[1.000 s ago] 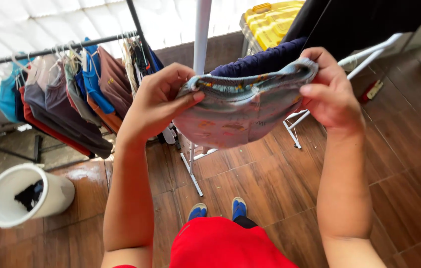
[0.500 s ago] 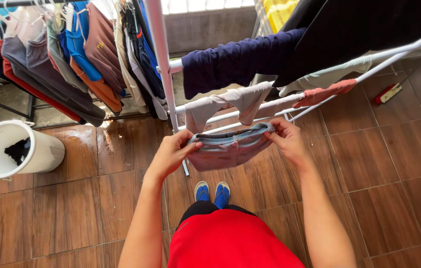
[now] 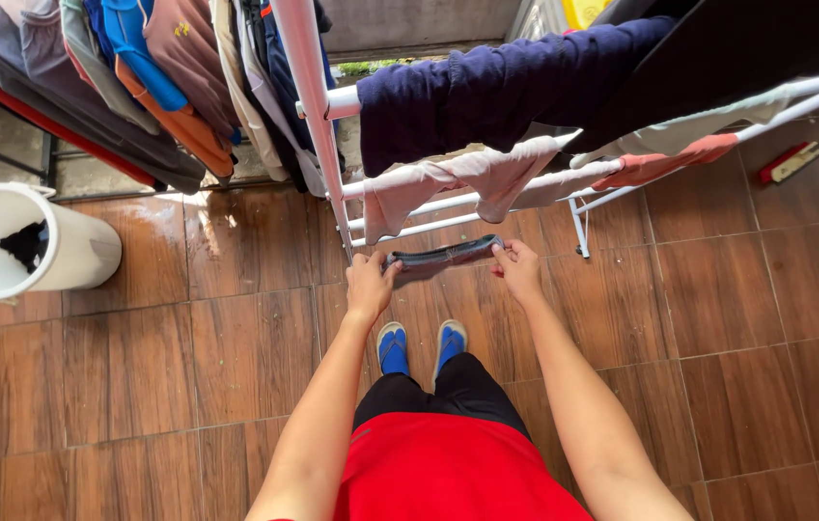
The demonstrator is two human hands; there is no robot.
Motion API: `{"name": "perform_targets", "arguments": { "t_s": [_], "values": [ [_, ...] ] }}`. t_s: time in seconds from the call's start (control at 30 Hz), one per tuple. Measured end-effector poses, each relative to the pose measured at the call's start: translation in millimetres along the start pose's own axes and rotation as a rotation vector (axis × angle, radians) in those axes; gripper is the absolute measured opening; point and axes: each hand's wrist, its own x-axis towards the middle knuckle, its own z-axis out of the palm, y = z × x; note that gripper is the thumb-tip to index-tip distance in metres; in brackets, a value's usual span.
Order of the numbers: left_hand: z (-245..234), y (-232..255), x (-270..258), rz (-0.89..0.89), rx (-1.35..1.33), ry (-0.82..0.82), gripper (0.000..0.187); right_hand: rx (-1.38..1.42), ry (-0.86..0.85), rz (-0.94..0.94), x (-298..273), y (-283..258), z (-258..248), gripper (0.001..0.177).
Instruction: Hanging wet clothes on a drying rack using hangers.
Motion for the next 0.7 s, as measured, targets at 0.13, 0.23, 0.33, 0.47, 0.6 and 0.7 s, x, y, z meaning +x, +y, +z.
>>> {"name": "perform_targets", "arguments": {
  "t_s": [0.13,0.23,0.33,0.47,0.6,0.7],
  "values": [
    [-25,43,23,-0.345,0.038,-0.286,0.036,0.495,-0.155,0.172,27,-5,22,0.018],
    [12,32,44,-0.501,-0.348,-0.335,0.035,0.518,-0.186,0.156,49,-18,30,0.018],
    [69,11,62,-0.560,-1.162,-0.179,0.033,0.568,-0.187,0.170,68,-20,35,0.015],
    [88,14,79,-0.399,-1.329,0.170,0.035,0.803,-0.192,0.039,99,-19,42,0.015],
    [94,12,95,-0.060,-0.644,0.440,0.028,0.660,-0.194,-0.070,127,-16,52,0.016],
    [121,-15,107,0.018,-0.690,0.401,0.031,0.584,-0.186,-0.166,128,-32,56,0.031]
  ]
}}
